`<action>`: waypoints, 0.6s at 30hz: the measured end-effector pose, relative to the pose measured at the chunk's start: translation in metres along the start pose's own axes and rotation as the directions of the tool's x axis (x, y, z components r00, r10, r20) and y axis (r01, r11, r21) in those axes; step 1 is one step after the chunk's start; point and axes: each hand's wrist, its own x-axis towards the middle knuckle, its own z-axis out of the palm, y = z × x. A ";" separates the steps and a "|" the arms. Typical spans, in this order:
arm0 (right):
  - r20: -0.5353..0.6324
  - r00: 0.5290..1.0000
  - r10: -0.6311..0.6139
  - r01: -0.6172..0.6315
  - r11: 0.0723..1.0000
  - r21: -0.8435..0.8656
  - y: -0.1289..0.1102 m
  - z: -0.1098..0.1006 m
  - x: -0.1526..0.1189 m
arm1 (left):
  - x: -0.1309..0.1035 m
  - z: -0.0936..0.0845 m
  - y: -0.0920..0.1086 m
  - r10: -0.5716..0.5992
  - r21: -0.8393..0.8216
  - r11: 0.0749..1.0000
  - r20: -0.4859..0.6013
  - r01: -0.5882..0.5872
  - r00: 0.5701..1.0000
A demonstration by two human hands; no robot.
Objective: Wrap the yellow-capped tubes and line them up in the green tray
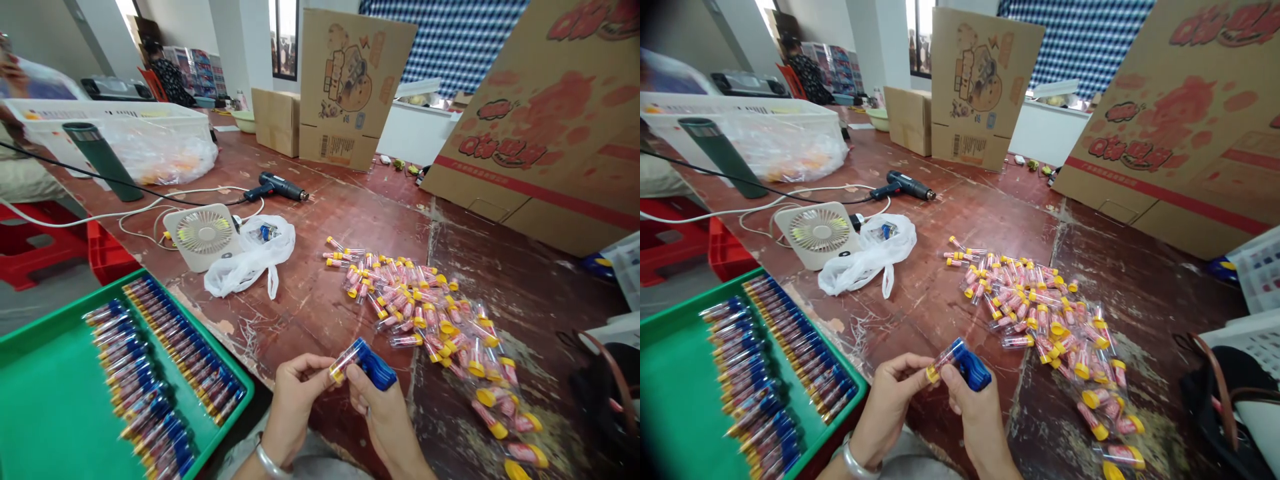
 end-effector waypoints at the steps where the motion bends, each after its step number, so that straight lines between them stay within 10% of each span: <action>1: -0.001 1.000 0.002 -0.002 1.000 -0.004 0.001 0.000 0.000 | 0.000 0.000 0.000 0.001 -0.007 1.000 -0.006 -0.001 1.000; 18: -0.119 0.993 0.002 -0.007 0.999 -0.039 0.009 0.009 0.002 | -0.003 -0.006 0.001 -0.012 -0.134 0.991 0.025 0.015 1.000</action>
